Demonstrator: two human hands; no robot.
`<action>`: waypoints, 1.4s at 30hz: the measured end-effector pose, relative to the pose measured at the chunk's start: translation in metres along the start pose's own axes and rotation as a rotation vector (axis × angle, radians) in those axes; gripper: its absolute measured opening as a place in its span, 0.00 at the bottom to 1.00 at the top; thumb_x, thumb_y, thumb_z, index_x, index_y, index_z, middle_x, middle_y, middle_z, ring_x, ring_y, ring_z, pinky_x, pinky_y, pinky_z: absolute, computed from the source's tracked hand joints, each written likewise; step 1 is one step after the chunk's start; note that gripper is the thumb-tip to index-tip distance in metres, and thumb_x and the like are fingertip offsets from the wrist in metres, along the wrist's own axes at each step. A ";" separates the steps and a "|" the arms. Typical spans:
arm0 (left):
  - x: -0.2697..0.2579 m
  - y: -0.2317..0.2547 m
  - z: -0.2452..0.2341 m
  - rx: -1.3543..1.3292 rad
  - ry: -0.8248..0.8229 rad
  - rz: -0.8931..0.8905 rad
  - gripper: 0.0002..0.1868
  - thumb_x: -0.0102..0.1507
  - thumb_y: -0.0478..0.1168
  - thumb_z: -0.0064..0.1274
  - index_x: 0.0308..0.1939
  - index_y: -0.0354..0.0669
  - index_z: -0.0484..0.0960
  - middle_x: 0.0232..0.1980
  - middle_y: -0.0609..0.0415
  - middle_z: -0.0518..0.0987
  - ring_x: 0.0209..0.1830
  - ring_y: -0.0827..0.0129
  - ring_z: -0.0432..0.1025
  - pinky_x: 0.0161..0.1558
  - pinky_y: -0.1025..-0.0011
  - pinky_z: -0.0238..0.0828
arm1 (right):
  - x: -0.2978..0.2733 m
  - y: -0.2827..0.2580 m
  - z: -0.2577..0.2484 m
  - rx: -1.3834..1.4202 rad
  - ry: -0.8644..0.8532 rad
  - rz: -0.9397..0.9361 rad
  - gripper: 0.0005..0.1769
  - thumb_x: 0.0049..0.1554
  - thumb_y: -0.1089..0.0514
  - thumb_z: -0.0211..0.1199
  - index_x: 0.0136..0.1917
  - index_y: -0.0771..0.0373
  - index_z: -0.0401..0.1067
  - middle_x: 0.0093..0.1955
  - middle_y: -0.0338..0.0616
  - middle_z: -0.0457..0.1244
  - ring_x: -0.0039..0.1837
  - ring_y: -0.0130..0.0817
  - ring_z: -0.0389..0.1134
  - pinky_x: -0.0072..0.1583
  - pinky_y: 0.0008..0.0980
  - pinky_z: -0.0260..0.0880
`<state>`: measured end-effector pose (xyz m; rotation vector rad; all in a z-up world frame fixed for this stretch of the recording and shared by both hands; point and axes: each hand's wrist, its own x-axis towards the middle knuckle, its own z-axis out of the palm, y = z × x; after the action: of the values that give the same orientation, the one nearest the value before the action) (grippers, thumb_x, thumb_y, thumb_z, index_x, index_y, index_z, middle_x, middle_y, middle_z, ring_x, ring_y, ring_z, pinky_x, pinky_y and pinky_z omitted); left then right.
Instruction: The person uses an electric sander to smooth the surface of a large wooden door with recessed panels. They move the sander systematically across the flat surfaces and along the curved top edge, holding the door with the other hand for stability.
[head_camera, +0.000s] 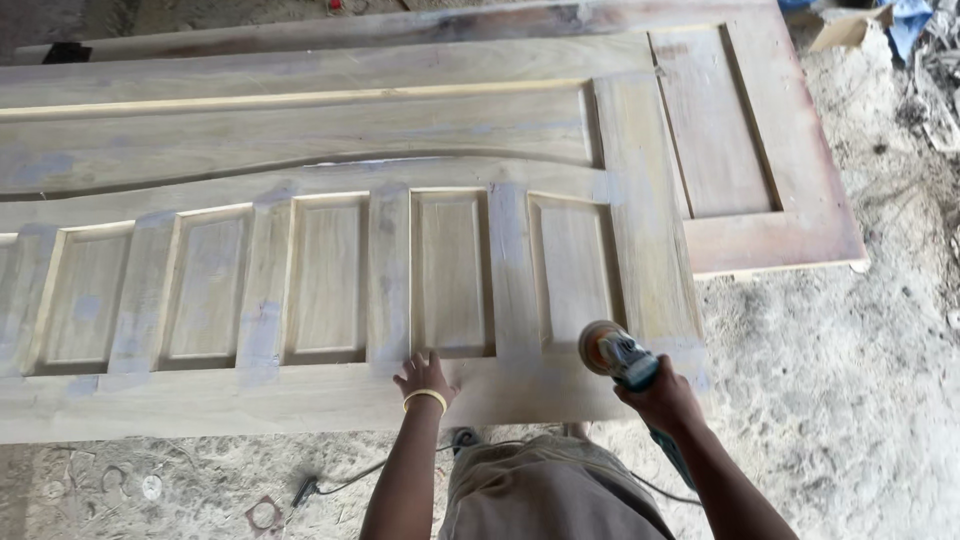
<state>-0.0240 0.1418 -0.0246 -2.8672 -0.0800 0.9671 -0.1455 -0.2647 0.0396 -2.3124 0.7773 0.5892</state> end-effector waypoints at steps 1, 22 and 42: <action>0.003 -0.003 0.000 -0.031 0.040 -0.003 0.56 0.57 0.62 0.65 0.81 0.54 0.48 0.83 0.43 0.46 0.82 0.48 0.44 0.74 0.37 0.47 | 0.002 -0.020 0.005 -0.011 -0.034 -0.005 0.46 0.44 0.36 0.73 0.66 0.63 0.59 0.54 0.61 0.72 0.55 0.55 0.77 0.55 0.48 0.81; 0.016 0.023 -0.004 -0.253 -0.375 -0.418 0.94 0.44 0.80 0.67 0.74 0.27 0.08 0.78 0.23 0.09 0.78 0.28 0.10 0.69 0.25 0.32 | 0.099 -0.201 -0.006 -0.364 -0.218 -0.464 0.39 0.45 0.41 0.72 0.59 0.63 0.59 0.51 0.57 0.70 0.56 0.53 0.73 0.60 0.48 0.73; 0.017 0.024 -0.007 -0.301 -0.474 -0.451 0.92 0.47 0.76 0.67 0.71 0.31 0.02 0.77 0.25 0.06 0.77 0.32 0.05 0.72 0.29 0.19 | 0.222 -0.274 -0.050 -0.305 -0.080 -0.342 0.46 0.44 0.39 0.72 0.66 0.65 0.58 0.57 0.59 0.68 0.59 0.54 0.72 0.60 0.49 0.73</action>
<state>-0.0065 0.1183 -0.0324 -2.5917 -0.9350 1.5964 0.2060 -0.2085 0.0611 -2.6010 0.2552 0.6742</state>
